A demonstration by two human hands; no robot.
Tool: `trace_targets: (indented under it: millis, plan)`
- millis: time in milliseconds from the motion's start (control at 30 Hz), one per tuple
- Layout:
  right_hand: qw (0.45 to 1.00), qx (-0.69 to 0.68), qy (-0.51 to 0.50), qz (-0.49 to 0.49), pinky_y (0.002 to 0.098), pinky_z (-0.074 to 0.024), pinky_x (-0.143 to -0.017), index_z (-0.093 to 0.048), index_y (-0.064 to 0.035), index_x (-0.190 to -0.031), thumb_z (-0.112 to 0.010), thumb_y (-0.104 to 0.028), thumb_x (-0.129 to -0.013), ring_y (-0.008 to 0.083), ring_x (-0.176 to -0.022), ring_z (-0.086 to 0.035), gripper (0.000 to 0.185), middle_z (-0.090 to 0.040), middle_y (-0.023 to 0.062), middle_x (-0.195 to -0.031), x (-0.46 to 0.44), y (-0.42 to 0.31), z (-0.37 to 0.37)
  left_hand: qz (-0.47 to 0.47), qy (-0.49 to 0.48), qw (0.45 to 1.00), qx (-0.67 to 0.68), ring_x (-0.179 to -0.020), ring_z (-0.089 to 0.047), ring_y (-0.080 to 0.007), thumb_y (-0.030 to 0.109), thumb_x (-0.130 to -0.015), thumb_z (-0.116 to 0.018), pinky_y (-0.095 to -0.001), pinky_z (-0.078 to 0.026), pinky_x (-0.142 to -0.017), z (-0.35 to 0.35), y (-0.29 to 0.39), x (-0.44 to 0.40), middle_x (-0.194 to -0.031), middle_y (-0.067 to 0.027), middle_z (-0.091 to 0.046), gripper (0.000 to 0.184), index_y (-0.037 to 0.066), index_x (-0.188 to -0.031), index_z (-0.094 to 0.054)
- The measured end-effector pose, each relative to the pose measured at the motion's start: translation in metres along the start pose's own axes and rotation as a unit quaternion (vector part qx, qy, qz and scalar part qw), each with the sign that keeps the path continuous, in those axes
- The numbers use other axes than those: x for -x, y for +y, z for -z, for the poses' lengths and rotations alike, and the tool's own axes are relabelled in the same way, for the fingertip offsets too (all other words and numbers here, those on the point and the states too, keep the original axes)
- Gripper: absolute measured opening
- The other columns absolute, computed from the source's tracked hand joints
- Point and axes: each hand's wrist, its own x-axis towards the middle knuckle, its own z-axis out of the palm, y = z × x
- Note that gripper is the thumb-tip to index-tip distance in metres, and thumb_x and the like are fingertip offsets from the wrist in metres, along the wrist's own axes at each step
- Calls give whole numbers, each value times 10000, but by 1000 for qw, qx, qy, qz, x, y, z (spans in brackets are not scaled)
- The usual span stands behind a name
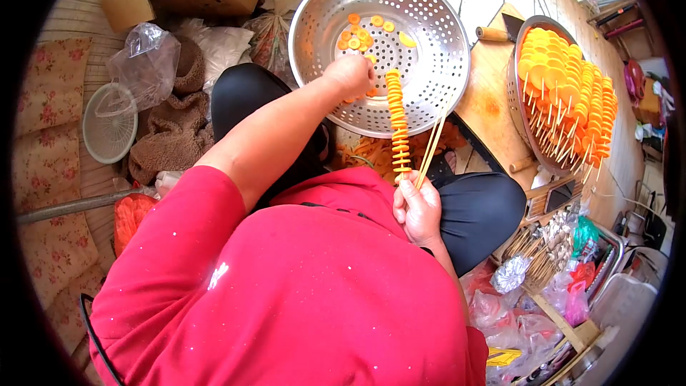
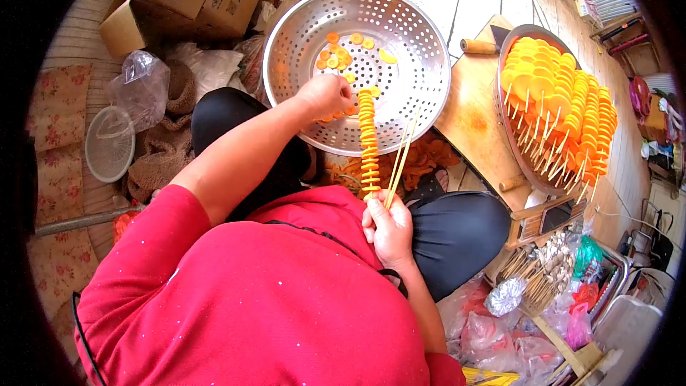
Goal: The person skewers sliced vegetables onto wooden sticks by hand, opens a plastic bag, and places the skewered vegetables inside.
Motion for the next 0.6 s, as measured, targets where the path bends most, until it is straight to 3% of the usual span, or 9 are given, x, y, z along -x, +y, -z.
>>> trace_targets:
  millis: [133, 267, 367, 400, 433, 467, 500, 567, 600]
  plan:
    - [1000, 5, 1, -1, 194, -340, -398, -501, -39, -948, -477, -133, -943, 88, -434, -405, 97, -499, 46, -618, 0, 0, 1, -51, 6, 990, -130, -901, -612, -291, 241, -750, -653, -390, -480, -791, -19, 0, -4, -913, -132, -646, 225, 92, -919, -638]
    - [1000, 8, 0, -2, 192, -338, -398, -503, -39, -948, -475, -132, -944, 85, -437, -409, 97, -501, 44, -621, 0, -1, 1, -55, 29, 989, -131, -841, -616, -309, 208, -736, -657, -387, -485, -775, -23, -3, -8, -889, -124, -650, 204, 93, -904, -637]
    - [1000, 10, -3, -5, 191, -337, -398, -501, -38, -948, -475, -134, -945, 84, -437, -409, 100, -501, 43, -621, 0, -1, 1, -45, -21, 997, -62, -773, -639, -262, 109, -744, -648, -351, -513, -700, -8, 2, -7, -830, -118, -652, 147, 59, -880, -622]
    - [1000, 11, -4, -8, 190, -336, -398, -500, -37, -948, -475, -134, -945, 84, -438, -409, 101, -501, 43, -621, 0, -1, 1, 19, -50, 990, 130, -751, -642, -227, 57, -750, -633, -322, -524, -677, 0, 5, -6, -799, -105, -645, 114, 44, -862, -613]
    - [1000, 11, -4, -8, 190, -336, -398, -500, -37, -948, -475, -134, -945, 84, -438, -409, 101, -501, 43, -621, 0, -1, 1, 83, -78, 942, 316, -730, -645, -192, 5, -756, -617, -294, -535, -653, 5, 5, -7, -769, -92, -639, 92, 29, -844, -603]
    - [1000, 16, -3, -9, 190, -334, -398, -499, -36, -948, -475, -134, -945, 83, -437, -407, 101, -500, 43, -621, 0, -1, 0, 72, -63, 907, 411, -758, -643, -167, -31, -789, -603, -280, -553, -670, 7, 3, -10, -796, -82, -624, 91, 15, -866, -590]
    - [1000, 21, -3, -11, 189, -333, -398, -498, -36, -949, -474, -134, -945, 83, -436, -405, 101, -500, 44, -621, 0, -1, 0, 72, -62, 907, 411, -758, -643, -167, -31, -789, -603, -280, -553, -670, 9, 2, -10, -796, -82, -624, 91, 15, -866, -590]
    - [1000, 22, -6, -10, 188, -332, -398, -498, -35, -950, -474, -134, -945, 82, -435, -404, 101, -500, 44, -621, -1, -1, 0, 71, -42, 838, 539, -659, -646, -186, -18, -787, -633, -285, -561, -613, 14, 1, -10, -803, -109, -644, 123, 8, -905, -607]
    - [1000, 23, -7, -10, 187, -331, -398, -497, -35, -950, -474, -134, -945, 82, -434, -403, 101, -500, 44, -622, -1, -1, 0, 78, -39, 832, 548, -680, -648, -192, -24, -793, -633, -286, -565, -632, 20, 6, -5, -828, -112, -644, 149, -1, -936, -599]
